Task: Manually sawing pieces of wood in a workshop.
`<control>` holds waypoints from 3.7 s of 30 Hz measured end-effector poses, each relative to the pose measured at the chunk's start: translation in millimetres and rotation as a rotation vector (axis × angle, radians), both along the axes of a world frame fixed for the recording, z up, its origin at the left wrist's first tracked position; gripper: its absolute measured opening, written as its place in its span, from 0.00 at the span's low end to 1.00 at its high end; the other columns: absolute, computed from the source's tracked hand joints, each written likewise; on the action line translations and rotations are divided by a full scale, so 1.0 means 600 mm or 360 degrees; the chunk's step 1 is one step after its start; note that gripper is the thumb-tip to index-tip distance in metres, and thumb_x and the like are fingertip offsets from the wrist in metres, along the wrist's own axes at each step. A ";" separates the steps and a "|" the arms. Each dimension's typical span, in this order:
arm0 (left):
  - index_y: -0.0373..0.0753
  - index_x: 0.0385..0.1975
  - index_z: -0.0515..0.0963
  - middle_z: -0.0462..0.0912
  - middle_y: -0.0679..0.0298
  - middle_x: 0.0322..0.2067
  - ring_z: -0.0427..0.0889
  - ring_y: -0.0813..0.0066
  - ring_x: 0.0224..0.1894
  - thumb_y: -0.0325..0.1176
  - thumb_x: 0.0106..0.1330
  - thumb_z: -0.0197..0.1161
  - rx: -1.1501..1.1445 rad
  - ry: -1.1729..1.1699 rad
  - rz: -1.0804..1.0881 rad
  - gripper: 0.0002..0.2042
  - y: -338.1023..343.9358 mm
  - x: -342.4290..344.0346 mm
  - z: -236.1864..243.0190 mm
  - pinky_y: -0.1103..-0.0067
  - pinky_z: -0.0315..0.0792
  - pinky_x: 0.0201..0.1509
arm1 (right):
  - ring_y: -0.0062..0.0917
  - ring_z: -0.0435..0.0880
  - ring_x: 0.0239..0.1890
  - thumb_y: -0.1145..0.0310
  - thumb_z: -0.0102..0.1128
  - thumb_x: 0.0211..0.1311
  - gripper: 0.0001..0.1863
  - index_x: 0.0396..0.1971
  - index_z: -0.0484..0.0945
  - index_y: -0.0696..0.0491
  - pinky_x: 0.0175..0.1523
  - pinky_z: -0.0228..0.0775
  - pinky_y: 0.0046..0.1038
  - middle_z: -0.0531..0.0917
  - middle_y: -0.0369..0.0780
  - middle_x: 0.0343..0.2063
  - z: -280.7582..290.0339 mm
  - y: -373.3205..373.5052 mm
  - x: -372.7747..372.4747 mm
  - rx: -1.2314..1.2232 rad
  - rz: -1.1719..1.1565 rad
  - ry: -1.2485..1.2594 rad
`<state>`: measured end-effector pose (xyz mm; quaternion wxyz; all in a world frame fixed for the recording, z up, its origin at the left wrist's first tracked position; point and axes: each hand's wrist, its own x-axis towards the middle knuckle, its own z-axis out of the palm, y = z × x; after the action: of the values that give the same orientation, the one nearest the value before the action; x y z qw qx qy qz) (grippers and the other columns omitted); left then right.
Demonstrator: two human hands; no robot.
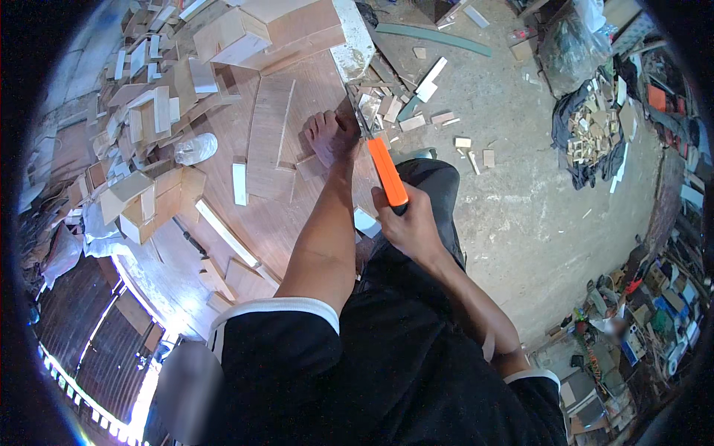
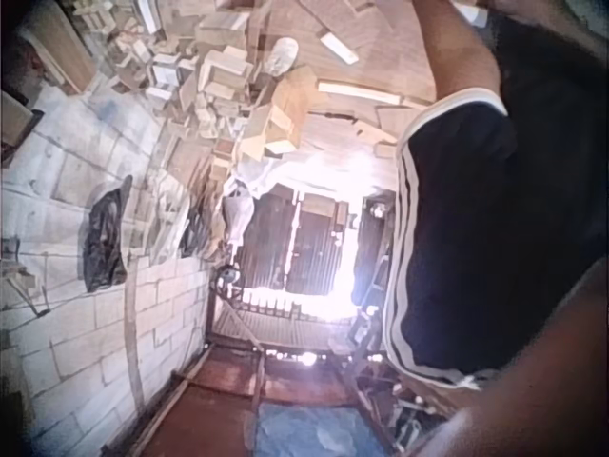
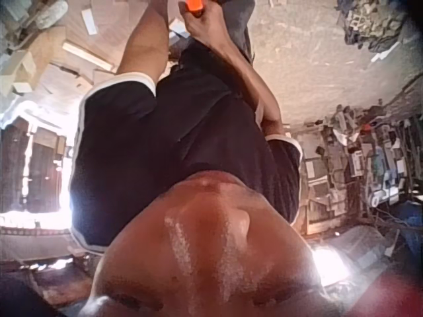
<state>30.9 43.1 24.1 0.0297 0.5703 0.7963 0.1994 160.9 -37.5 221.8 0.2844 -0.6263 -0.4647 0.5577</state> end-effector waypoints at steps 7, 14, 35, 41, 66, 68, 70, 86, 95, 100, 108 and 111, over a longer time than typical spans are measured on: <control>0.39 0.22 0.73 0.75 0.56 0.30 0.72 0.55 0.44 0.36 0.56 0.54 0.0084 0.0027 -0.0070 0.08 -0.005 -0.004 -0.018 0.62 0.63 0.51 | 0.14 0.69 0.23 0.72 0.56 0.61 0.10 0.26 0.73 0.63 0.28 0.64 0.25 0.72 0.37 0.15 0.010 0.001 -0.009 -0.0069 0.0011 -0.0016; 0.39 0.21 0.72 0.75 0.56 0.29 0.72 0.55 0.43 0.36 0.56 0.55 0.0074 -0.0005 -0.0089 0.08 0.005 0.003 0.000 0.62 0.63 0.51 | 0.14 0.69 0.23 0.72 0.56 0.61 0.09 0.26 0.74 0.63 0.27 0.64 0.25 0.73 0.38 0.15 0.012 -0.001 -0.008 0.0020 -0.0068 0.0030; 0.39 0.22 0.72 0.75 0.56 0.30 0.73 0.57 0.42 0.37 0.58 0.55 0.0088 0.0041 -0.0139 0.09 0.002 -0.011 -0.016 0.64 0.64 0.48 | 0.17 0.71 0.23 0.73 0.58 0.59 0.08 0.29 0.75 0.63 0.30 0.66 0.27 0.76 0.45 0.17 0.034 -0.030 -0.023 -0.0056 0.0012 0.0010; 0.39 0.22 0.73 0.75 0.56 0.30 0.73 0.57 0.42 0.37 0.58 0.55 0.0068 0.0062 -0.0138 0.09 0.001 -0.007 -0.016 0.63 0.64 0.48 | 0.16 0.69 0.20 0.73 0.57 0.59 0.07 0.29 0.75 0.63 0.26 0.65 0.27 0.75 0.43 0.16 0.040 -0.030 -0.018 -0.0124 0.0018 0.0022; 0.40 0.20 0.72 0.74 0.57 0.28 0.72 0.57 0.40 0.38 0.55 0.57 0.0148 0.0067 -0.0108 0.09 0.007 -0.005 -0.003 0.64 0.64 0.51 | 0.16 0.69 0.22 0.73 0.57 0.61 0.08 0.26 0.74 0.62 0.27 0.65 0.26 0.74 0.40 0.15 0.035 -0.024 -0.015 -0.0044 -0.0033 0.0014; 0.40 0.20 0.72 0.74 0.57 0.28 0.72 0.57 0.40 0.38 0.55 0.57 0.0138 0.0060 -0.0107 0.09 0.008 -0.005 -0.001 0.63 0.64 0.51 | 0.16 0.69 0.22 0.73 0.57 0.61 0.08 0.26 0.74 0.62 0.28 0.65 0.26 0.74 0.41 0.16 0.037 -0.024 -0.015 -0.0035 -0.0038 0.0021; 0.40 0.20 0.72 0.74 0.57 0.29 0.72 0.57 0.40 0.38 0.55 0.57 0.0127 0.0052 -0.0108 0.09 0.008 -0.004 0.001 0.63 0.64 0.51 | 0.16 0.70 0.22 0.73 0.57 0.60 0.08 0.26 0.74 0.63 0.28 0.65 0.26 0.74 0.42 0.16 0.044 -0.027 -0.013 -0.0051 -0.0064 0.0001; 0.39 0.20 0.72 0.73 0.56 0.28 0.73 0.56 0.40 0.36 0.55 0.56 0.0146 0.0026 -0.0149 0.08 -0.001 -0.008 -0.022 0.62 0.63 0.52 | 0.18 0.72 0.19 0.72 0.58 0.57 0.08 0.26 0.75 0.63 0.26 0.66 0.28 0.76 0.46 0.16 0.034 -0.014 -0.022 -0.0221 0.0016 -0.0052; 0.38 0.20 0.72 0.73 0.55 0.27 0.73 0.55 0.40 0.36 0.55 0.55 0.0156 -0.0015 -0.0139 0.08 -0.001 -0.010 -0.016 0.62 0.63 0.52 | 0.17 0.70 0.20 0.71 0.57 0.60 0.09 0.26 0.75 0.62 0.27 0.65 0.27 0.75 0.42 0.15 0.045 -0.023 -0.014 -0.0113 -0.0020 -0.0023; 0.38 0.20 0.73 0.73 0.55 0.27 0.73 0.55 0.40 0.36 0.55 0.55 0.0180 0.0051 -0.0077 0.08 0.007 0.006 0.005 0.62 0.63 0.52 | 0.43 0.83 0.23 0.77 0.58 0.50 0.09 0.32 0.76 0.63 0.28 0.71 0.33 0.79 0.54 0.20 0.041 -0.024 -0.009 -0.0117 0.0035 -0.0031; 0.38 0.20 0.74 0.75 0.55 0.29 0.73 0.56 0.41 0.36 0.54 0.55 0.0122 0.0057 -0.0072 0.08 0.003 -0.012 0.010 0.63 0.63 0.53 | 0.41 0.83 0.23 0.77 0.58 0.50 0.09 0.32 0.76 0.63 0.29 0.71 0.33 0.79 0.53 0.20 0.052 -0.026 -0.012 -0.0083 0.0050 0.0019; 0.39 0.20 0.74 0.75 0.56 0.28 0.73 0.57 0.41 0.36 0.54 0.55 0.0082 0.0050 -0.0090 0.08 0.007 0.004 0.001 0.63 0.64 0.52 | 0.39 0.83 0.23 0.77 0.58 0.50 0.08 0.32 0.76 0.63 0.29 0.71 0.32 0.78 0.53 0.20 0.045 -0.024 -0.006 -0.0127 0.0021 0.0000</control>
<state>33.0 47.5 24.7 0.0081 0.5963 0.7748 0.2099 157.1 -51.8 248.9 0.2555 -0.6339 -0.4463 0.5776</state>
